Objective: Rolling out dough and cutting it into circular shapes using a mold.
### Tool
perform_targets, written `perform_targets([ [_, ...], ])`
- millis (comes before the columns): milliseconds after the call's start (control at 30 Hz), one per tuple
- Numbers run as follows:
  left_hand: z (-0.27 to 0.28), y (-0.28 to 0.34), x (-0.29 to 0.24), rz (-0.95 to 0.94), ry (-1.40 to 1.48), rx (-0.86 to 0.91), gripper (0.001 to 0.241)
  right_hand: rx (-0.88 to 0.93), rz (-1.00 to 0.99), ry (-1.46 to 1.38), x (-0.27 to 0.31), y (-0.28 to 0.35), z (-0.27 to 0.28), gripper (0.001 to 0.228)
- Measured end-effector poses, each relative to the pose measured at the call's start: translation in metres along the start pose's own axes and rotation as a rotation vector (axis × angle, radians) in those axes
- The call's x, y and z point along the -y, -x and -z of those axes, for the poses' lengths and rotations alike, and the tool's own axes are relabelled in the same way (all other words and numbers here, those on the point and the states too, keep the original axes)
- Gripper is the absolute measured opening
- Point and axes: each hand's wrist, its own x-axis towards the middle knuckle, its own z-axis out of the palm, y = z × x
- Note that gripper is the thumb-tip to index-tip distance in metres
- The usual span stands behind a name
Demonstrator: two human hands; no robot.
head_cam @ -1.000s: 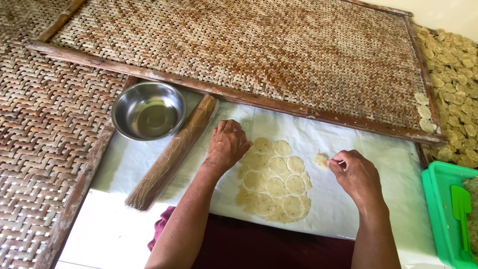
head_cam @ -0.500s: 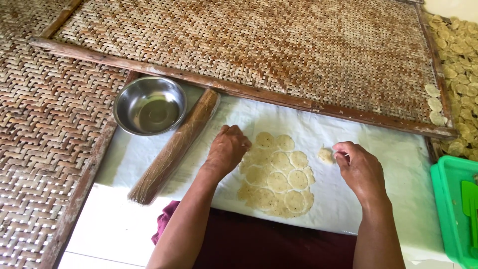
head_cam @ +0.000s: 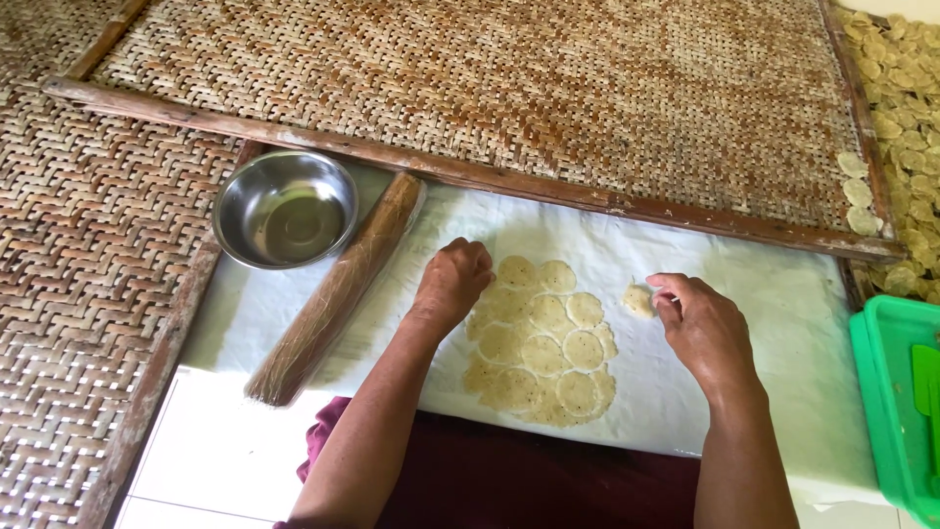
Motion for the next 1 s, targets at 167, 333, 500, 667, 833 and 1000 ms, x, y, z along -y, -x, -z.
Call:
perform_targets([
  [167, -0.006, 0.001, -0.002, -0.057, -0.043, -0.019, 0.013, 0.043, -0.012, 0.021, -0.001, -0.001, -0.002, 0.026],
  [333, -0.007, 0.001, 0.008, -0.057, -0.128, -0.023, 0.01, 0.061, -0.036, 0.046, 0.0, 0.0, 0.001, 0.026],
  [500, 0.006, 0.02, 0.026, -0.207, -0.051, -0.118, 0.022, 0.086, -0.046, 0.041, 0.0, -0.001, 0.003, 0.029],
  [667, -0.002, 0.02, 0.013, -0.146, -0.152, -0.02, 0.019, 0.079, -0.029, 0.025, 0.002, 0.002, 0.004, 0.029],
  [833, -0.013, 0.015, -0.003, -0.001, -0.203, -0.028, 0.018, 0.07, -0.012, 0.036, 0.002, 0.002, 0.002, 0.029],
  [1000, -0.016, 0.018, 0.004, -0.111, -0.169, -0.138, 0.015, 0.114, -0.052, 0.035, 0.0, 0.001, 0.003, 0.03],
])
